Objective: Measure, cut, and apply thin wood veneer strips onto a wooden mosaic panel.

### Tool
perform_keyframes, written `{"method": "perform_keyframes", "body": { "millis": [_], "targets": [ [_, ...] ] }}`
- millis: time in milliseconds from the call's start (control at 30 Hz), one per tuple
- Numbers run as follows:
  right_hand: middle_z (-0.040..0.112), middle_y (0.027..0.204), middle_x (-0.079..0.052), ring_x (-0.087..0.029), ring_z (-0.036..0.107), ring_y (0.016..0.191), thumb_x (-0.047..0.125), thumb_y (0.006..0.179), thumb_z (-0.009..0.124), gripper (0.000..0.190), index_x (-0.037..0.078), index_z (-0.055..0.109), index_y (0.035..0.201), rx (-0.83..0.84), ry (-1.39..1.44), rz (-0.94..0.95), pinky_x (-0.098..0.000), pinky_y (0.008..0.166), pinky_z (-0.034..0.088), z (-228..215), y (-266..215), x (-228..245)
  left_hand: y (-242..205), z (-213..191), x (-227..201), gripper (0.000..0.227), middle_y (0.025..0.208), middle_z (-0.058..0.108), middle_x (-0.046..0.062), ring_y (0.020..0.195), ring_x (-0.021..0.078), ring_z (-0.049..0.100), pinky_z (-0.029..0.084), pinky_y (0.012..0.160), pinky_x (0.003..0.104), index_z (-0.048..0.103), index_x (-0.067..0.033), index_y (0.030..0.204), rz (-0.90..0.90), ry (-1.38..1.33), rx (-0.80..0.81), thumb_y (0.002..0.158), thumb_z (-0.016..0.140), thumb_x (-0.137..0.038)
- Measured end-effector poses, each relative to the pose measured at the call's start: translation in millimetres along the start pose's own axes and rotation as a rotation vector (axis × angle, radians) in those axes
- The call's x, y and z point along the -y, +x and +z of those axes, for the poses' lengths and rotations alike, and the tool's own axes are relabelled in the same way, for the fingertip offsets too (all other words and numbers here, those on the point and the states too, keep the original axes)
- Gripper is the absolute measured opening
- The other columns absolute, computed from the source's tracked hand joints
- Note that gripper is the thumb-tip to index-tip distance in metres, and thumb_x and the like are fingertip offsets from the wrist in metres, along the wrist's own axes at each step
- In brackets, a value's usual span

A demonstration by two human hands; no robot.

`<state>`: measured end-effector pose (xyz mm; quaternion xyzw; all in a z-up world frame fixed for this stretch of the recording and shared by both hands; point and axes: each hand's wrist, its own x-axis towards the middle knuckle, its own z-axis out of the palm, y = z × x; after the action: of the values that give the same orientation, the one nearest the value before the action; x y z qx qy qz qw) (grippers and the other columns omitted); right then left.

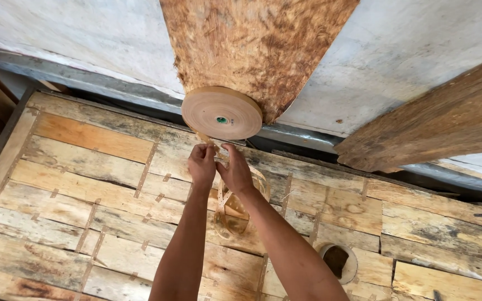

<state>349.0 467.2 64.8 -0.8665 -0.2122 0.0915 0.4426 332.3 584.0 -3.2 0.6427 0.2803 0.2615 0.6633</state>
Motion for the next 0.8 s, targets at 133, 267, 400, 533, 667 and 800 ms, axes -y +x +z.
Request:
{"method": "perform_keyframes", "body": {
  "millis": [133,267,400,533,667,800],
  "targets": [
    [0.067,0.125,-0.018,-0.035,0.066,0.116,0.014,0.089,0.077,0.046,0.004,0.053,0.128,-0.027,-0.008,-0.024,-0.0457,0.092,0.054,-0.8,4.6,10.4,-2.9,-0.3,-18.5,0.016,0.086,0.075,0.006,0.073,0.0116,0.065,0.052,0.065,0.031,0.069,-0.0007,0.097,-0.132,-0.080,0.032,0.101,0.069,-0.016],
    [0.076,0.104,-0.013,-0.034,0.074,0.096,0.014,0.098,0.067,0.019,0.006,0.059,0.113,-0.114,0.000,-0.042,-0.0464,0.076,0.056,3.6,11.3,6.6,-3.0,-5.0,-30.9,0.020,0.086,0.076,0.007,0.077,0.0102,0.067,0.053,0.072,0.027,0.073,0.0003,0.100,-0.176,-0.119,0.088,0.102,0.067,-0.019],
    [0.077,0.093,-0.013,-0.033,0.075,0.084,0.018,0.102,0.062,0.015,0.005,0.065,0.109,-0.159,0.056,-0.012,-0.0446,0.069,0.056,3.8,10.2,9.3,-1.9,-9.4,-27.1,0.023,0.092,0.077,0.003,0.082,0.0064,0.071,0.056,0.076,0.023,0.065,-0.0140,0.119,-0.215,-0.112,0.147,0.096,0.063,-0.017],
    [0.078,0.089,-0.011,-0.027,0.076,0.079,0.020,0.101,0.063,0.017,0.005,0.069,0.106,-0.141,0.149,0.055,-0.0405,0.069,0.057,8.9,13.6,3.5,5.7,-7.4,13.8,0.018,0.095,0.074,0.001,0.082,0.0067,0.064,0.053,0.077,0.024,0.074,-0.0058,0.112,-0.178,-0.274,0.262,0.102,0.066,-0.018],
    [0.077,0.085,-0.009,-0.019,0.073,0.074,0.017,0.100,0.064,0.016,0.004,0.072,0.101,-0.082,0.326,0.234,-0.0346,0.068,0.057,24.6,22.5,-15.9,7.4,-9.6,20.5,0.015,0.085,0.064,-0.004,0.076,0.0064,0.054,0.048,0.073,0.024,0.070,-0.0062,0.102,-0.226,-0.405,0.333,0.107,0.063,-0.018],
    [0.073,0.086,-0.006,-0.013,0.067,0.074,0.014,0.100,0.062,0.016,0.003,0.073,0.099,-0.021,0.695,0.438,-0.0289,0.067,0.055,49.7,31.3,-42.3,7.1,-9.9,20.3,0.015,0.081,0.056,-0.006,0.075,0.0063,0.049,0.046,0.072,0.023,0.064,-0.0111,0.095,-0.319,-0.466,0.392,0.107,0.059,-0.019]
  ]
}}
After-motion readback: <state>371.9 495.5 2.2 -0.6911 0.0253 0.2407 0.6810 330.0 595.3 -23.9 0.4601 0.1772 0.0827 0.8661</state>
